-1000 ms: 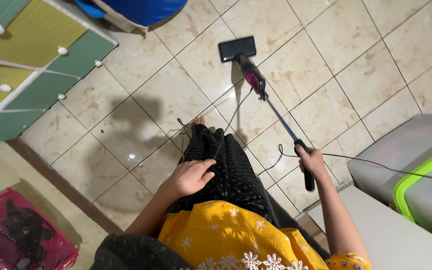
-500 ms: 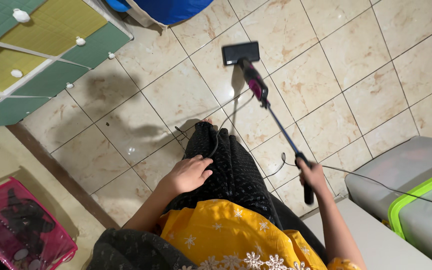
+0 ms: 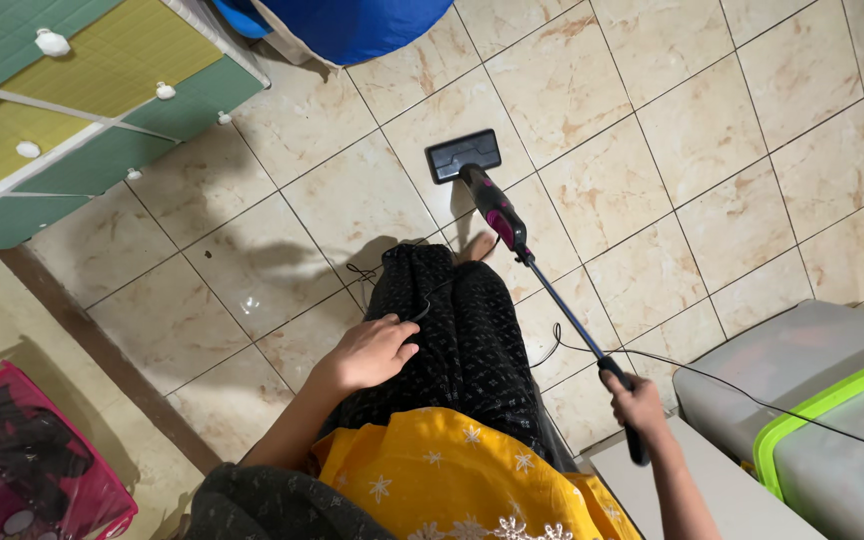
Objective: The person vacuums the tiled floor using a stick vacuum, moving the vacuum head around a wardrobe and various storage bins. They manage the power cord by hand as they maneuver throughout the room.
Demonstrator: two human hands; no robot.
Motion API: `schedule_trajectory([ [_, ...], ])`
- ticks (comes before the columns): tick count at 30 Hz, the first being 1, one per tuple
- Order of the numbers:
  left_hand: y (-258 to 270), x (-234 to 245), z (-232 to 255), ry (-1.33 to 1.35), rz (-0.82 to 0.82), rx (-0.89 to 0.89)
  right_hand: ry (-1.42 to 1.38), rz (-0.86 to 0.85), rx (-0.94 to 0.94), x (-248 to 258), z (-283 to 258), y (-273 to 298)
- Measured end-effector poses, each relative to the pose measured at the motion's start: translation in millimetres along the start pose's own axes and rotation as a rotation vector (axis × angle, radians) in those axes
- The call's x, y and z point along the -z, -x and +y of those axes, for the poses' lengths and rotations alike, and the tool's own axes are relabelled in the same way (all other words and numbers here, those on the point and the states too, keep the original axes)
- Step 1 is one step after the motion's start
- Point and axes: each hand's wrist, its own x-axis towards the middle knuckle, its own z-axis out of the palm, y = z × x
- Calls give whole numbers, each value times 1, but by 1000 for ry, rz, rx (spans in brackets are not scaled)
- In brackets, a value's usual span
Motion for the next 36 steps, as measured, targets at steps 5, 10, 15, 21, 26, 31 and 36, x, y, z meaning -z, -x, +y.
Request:
schedule_trajectory([
  [5, -9, 2, 5, 24, 62, -13, 93, -22, 76, 23, -73, -28],
  [10, -23, 8, 13, 55, 157, -6, 73, -42, 132, 30, -140, -62],
  [15, -49, 25, 36, 104, 189, -3, 74, -64, 281, 21, -189, -112],
  [21, -71, 50, 77, 52, 143, 85, 192, -13, 406, 3, -253, -167],
  [26, -88, 49, 96, 40, 142, 88, 220, 13, 423, -5, -314, -175],
  [31, -106, 43, 115, 52, 113, 76, 219, 21, 387, 6, -340, -177],
  [36, -125, 50, 134, -26, 5, 94, 251, 120, 458, 31, -323, -197],
])
